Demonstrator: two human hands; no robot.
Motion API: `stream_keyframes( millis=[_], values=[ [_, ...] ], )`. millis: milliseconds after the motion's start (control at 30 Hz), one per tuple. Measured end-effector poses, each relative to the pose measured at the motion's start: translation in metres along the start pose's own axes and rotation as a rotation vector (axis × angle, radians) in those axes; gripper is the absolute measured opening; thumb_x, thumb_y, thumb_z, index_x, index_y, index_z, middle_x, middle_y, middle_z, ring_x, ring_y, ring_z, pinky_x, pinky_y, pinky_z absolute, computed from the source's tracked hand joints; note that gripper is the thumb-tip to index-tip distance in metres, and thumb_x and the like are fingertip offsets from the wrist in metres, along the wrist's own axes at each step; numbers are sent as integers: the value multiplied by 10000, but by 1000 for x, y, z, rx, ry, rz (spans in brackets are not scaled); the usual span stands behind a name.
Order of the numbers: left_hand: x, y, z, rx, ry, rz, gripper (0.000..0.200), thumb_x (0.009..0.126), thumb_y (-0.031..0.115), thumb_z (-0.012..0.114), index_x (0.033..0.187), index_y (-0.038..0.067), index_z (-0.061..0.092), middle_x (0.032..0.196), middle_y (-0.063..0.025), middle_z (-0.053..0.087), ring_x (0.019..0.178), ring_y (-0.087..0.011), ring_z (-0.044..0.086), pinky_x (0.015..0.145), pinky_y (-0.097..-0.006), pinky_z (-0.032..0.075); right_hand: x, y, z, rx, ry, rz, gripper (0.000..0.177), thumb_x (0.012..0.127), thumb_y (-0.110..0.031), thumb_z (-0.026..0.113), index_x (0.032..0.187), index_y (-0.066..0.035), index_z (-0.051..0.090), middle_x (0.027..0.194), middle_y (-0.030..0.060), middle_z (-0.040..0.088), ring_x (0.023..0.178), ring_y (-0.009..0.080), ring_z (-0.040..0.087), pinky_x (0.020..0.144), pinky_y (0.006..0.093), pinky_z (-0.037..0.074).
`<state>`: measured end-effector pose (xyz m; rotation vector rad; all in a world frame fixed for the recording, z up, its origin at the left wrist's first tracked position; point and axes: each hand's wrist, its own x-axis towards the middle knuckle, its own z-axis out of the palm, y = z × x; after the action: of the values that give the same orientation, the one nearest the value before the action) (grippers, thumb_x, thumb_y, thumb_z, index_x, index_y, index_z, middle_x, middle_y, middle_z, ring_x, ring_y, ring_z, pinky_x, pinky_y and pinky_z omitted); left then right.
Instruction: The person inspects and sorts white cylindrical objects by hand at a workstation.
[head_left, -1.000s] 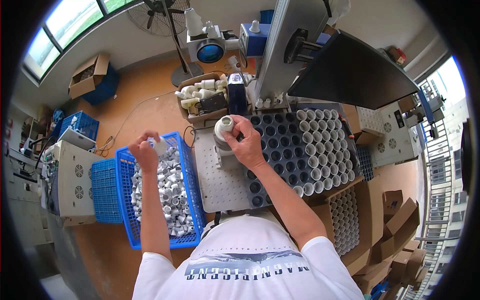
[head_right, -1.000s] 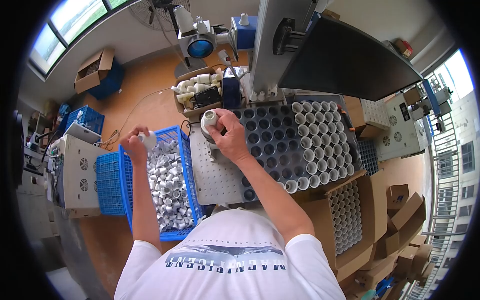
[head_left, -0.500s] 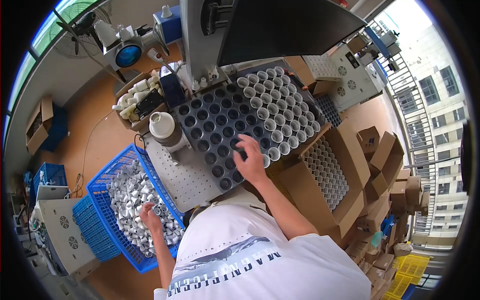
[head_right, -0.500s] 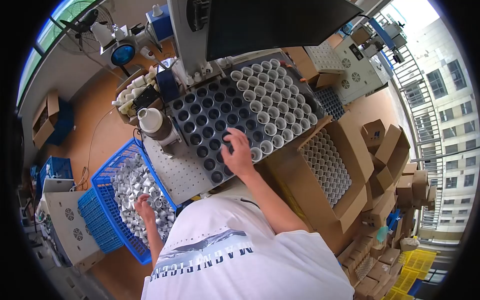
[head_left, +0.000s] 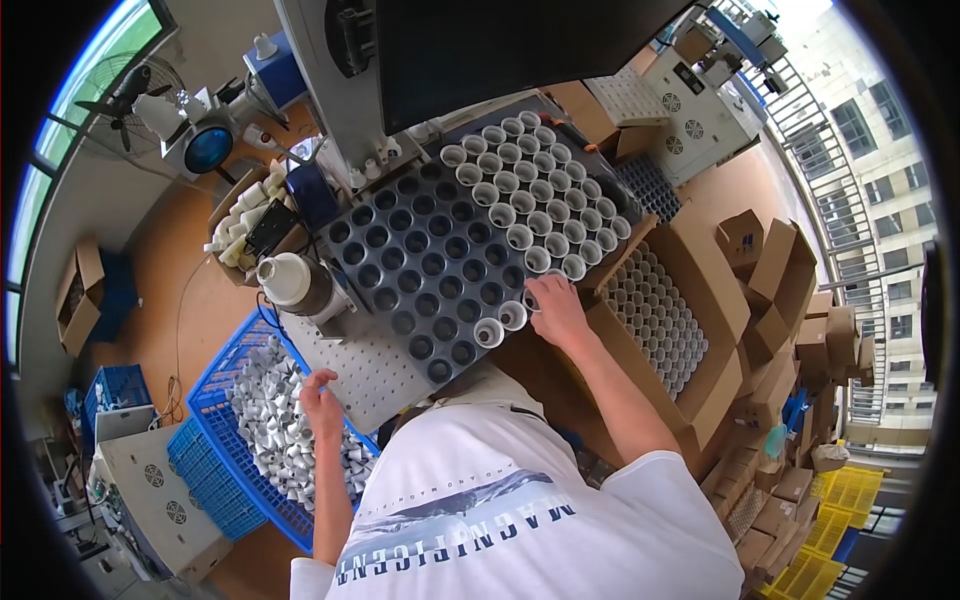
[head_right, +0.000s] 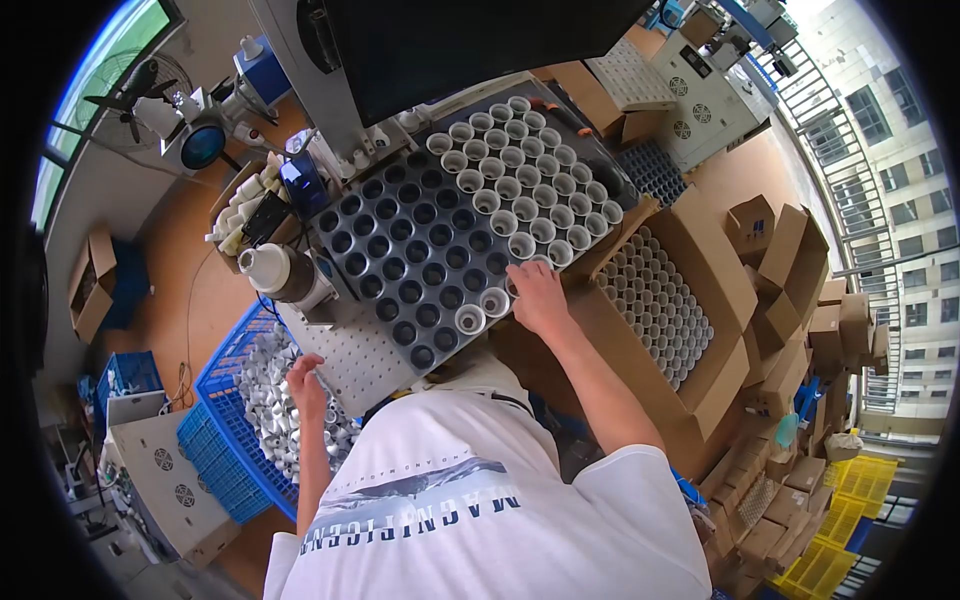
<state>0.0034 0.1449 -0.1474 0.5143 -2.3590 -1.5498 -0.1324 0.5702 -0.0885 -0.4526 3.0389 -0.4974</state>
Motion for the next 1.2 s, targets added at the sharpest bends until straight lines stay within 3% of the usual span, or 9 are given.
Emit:
stream_keyframes(
  millis=[67,167,233,400,633,733,867,967,1200],
  values=[
    [-1,2,3,6,-11,11,342,619,-51,365,843,-49,624,835,-139,645,862,-260,602,877,-342,447,1,-4,-23,89,21,60,460,696,-63,649,1148,-55,566,1154,141,555,1097,335,519,924,426,430],
    [-5,4,7,75,-12,-4,357,625,-49,360,855,-32,632,842,-146,653,861,-272,605,881,-353,448,2,-15,-56,483,-25,320,466,688,-130,704,1109,-22,537,1051,153,591,954,313,583,859,397,470],
    [-8,7,6,101,-18,-21,363,631,-45,359,864,-21,637,843,-149,657,857,-280,607,880,-359,450,-1,-15,-50,671,1,344,438,715,-161,727,1073,-22,517,896,96,608,789,183,581,768,306,483],
    [-4,19,3,133,-12,-65,359,636,-47,367,870,-17,638,841,-147,655,867,-291,610,873,-360,454,5,-53,-28,1184,-106,359,389,735,-132,714,1057,-37,517,904,51,586,778,114,562,698,274,473],
    [9,42,15,66,-26,-50,349,622,-71,381,868,-26,625,842,-167,654,870,-289,617,862,-354,456,17,-102,-14,1229,-255,234,346,742,-83,691,991,-30,457,882,52,567,756,98,550,661,260,457],
    [7,45,17,56,-41,-65,341,621,-74,384,866,-32,618,840,-176,654,865,-288,618,853,-347,456,19,-103,-9,1086,-311,192,357,714,-58,700,943,-53,427,924,49,551,814,105,547,710,260,461],
    [1,45,14,68,-46,-71,334,622,-76,385,863,-35,612,839,-178,652,865,-289,616,843,-342,455,17,-111,-2,1007,-288,140,360,679,-85,728,818,-75,396,857,39,537,761,121,456,703,289,419],
    [-2,45,9,64,-50,-92,336,620,-77,384,866,-38,609,835,-181,651,865,-291,616,855,-348,456,15,-118,-2,967,-312,140,350,678,-144,742,789,-48,424,817,61,569,764,157,502,726,311,436],
    [-4,39,2,35,-38,-81,333,615,-77,377,856,-44,604,812,-174,640,866,-289,608,877,-353,454,14,-122,5,1018,-286,167,373,682,-166,753,728,-58,400,712,7,459,681,115,406,622,284,382]
  ],
)
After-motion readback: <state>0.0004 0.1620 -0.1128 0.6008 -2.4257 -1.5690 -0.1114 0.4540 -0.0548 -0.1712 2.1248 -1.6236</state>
